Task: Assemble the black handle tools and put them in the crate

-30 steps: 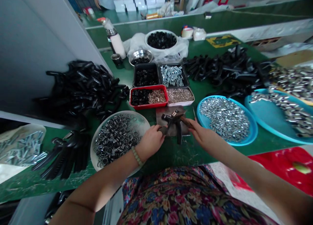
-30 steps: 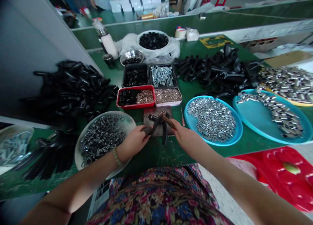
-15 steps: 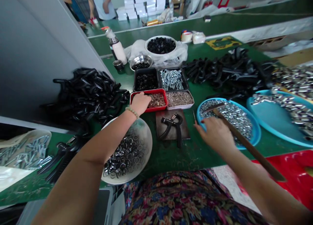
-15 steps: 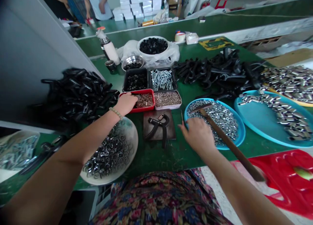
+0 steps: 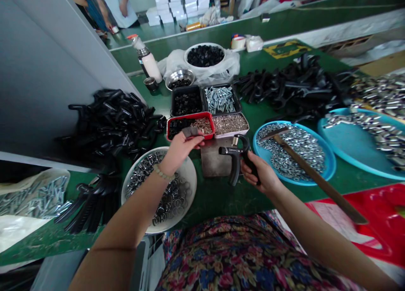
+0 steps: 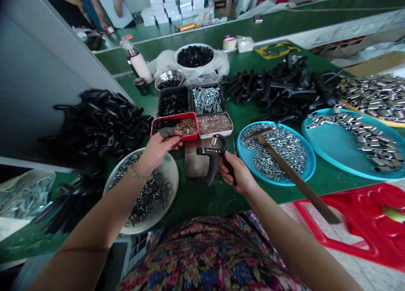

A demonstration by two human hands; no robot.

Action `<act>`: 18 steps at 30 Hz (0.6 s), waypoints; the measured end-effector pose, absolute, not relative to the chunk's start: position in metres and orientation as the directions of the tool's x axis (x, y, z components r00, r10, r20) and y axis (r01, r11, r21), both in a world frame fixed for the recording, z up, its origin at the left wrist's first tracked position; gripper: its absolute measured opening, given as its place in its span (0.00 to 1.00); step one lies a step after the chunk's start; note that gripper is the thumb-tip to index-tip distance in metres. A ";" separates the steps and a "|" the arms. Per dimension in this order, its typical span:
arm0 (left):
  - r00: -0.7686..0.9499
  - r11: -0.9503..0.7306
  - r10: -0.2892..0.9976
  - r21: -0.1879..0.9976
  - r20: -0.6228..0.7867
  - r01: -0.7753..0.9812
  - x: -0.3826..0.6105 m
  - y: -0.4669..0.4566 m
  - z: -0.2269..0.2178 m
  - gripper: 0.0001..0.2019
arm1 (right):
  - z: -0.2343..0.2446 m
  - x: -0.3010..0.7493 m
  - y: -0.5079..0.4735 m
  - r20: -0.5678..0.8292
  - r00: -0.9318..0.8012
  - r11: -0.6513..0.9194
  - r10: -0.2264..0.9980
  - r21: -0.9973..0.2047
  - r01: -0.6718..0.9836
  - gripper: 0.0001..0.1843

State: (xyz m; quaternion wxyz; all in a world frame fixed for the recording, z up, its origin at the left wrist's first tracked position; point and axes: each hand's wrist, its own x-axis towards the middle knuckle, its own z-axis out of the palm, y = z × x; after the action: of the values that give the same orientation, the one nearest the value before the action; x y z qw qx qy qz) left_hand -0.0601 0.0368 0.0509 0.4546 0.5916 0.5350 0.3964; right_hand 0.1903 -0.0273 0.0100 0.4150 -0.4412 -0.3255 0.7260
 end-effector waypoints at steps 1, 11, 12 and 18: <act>0.167 0.101 0.980 0.992 -0.112 0.072 -0.050 0.026 0.050 0.09 | 0.012 0.189 -0.030 -0.373 -0.282 -0.457 0.884 -0.814 -0.359 0.23; 0.404 0.560 0.824 0.678 -0.397 -0.476 -0.015 -0.009 0.037 0.06 | 0.014 0.184 -0.036 -0.412 -0.370 -0.539 0.833 -0.757 -0.369 0.22; 0.431 0.576 0.812 0.652 -0.393 -0.492 -0.015 -0.010 0.036 0.07 | 0.014 0.185 -0.036 -0.416 -0.377 -0.544 0.827 -0.762 -0.353 0.22; 0.403 0.624 0.775 0.689 -0.486 -0.369 -0.023 -0.010 0.028 0.15 | 0.042 0.191 -0.036 -0.332 -0.237 -0.321 0.913 -0.943 0.082 0.20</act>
State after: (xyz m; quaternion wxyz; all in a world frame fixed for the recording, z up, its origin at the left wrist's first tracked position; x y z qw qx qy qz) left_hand -0.0227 -0.0101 0.0284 0.8007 0.2460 0.4133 0.3573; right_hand 0.1908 -0.0363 0.0418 0.3327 -0.5203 -0.4783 0.6244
